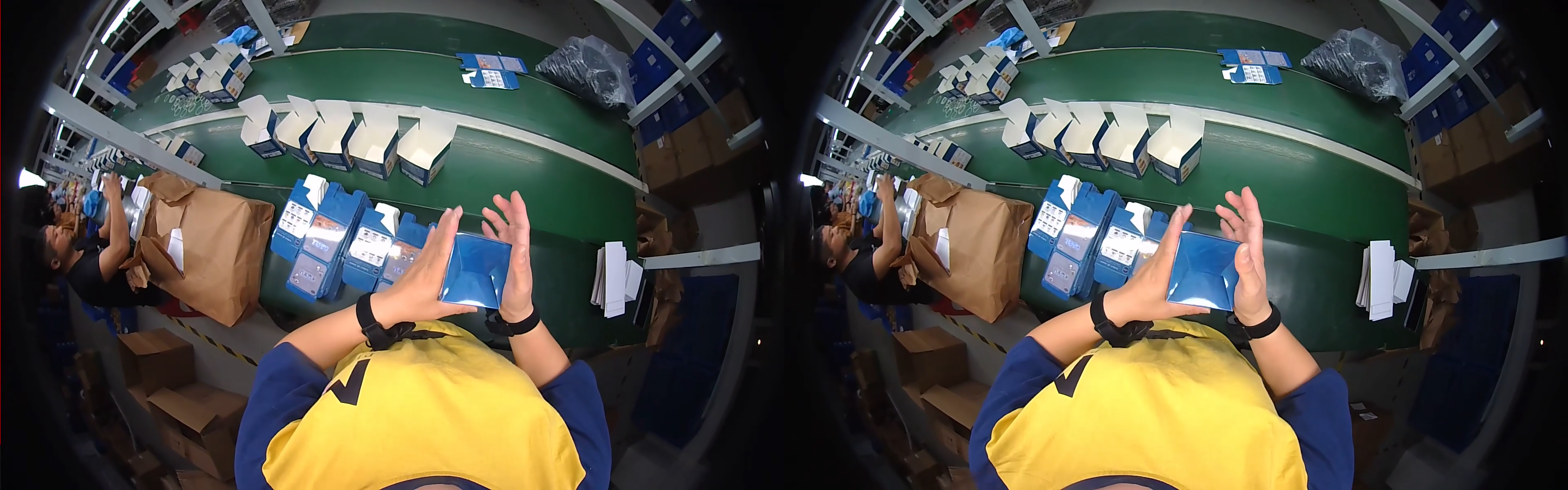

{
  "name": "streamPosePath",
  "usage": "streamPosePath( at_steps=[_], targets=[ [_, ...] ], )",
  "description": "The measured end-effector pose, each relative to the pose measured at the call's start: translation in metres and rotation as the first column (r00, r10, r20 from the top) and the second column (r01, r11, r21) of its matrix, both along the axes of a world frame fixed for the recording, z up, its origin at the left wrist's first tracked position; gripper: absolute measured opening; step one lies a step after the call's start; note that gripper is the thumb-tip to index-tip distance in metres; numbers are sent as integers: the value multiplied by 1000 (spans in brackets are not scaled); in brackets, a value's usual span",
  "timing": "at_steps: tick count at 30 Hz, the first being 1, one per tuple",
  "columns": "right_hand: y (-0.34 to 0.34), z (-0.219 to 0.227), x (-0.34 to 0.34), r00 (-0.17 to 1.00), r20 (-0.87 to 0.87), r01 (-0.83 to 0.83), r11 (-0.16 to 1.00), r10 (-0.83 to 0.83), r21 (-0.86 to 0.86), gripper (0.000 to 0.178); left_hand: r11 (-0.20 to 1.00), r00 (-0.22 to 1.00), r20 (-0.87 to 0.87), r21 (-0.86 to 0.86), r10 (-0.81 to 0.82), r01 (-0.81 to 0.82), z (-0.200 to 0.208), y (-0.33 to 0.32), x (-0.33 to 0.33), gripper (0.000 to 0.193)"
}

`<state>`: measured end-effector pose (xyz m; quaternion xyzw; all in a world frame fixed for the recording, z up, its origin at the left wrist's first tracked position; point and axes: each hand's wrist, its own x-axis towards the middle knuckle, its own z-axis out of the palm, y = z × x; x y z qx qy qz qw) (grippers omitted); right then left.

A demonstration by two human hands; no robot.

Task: The person folds several blue boxes and places them on the conveyor belt. They then pick up a white paper and a brown cardboard piece, fold the paper around the cardboard, and insert the assembly into one of the boxes.

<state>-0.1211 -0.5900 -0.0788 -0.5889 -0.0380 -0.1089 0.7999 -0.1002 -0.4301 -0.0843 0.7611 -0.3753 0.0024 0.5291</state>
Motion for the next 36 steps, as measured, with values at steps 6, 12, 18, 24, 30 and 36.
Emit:
streamPosePath(
  at_steps=[6,12,18,24,30,36],
  targets=[
    [-22,-29,19,871,-378,-198,928,314,314,69,978,935,302,150,-185,145,-24,27,26,91],
    [-46,-62,69,583,-513,-369,767,631,524,86,921,790,588,381,-171,-85,-44,63,45,74],
    [-47,-155,147,970,-180,29,808,-166,-588,120,365,757,-40,892,652,-266,-82,86,19,89],
    [-27,-191,132,949,-165,56,660,-268,-749,119,215,750,278,847,601,-486,-110,80,-1,109],
    [25,-163,8,395,-820,-351,893,415,283,94,130,765,367,856,530,-501,-107,78,-9,110],
    [49,-98,-1,377,-769,-525,803,516,282,75,227,772,161,901,615,-369,-97,74,0,104]
  ],
)
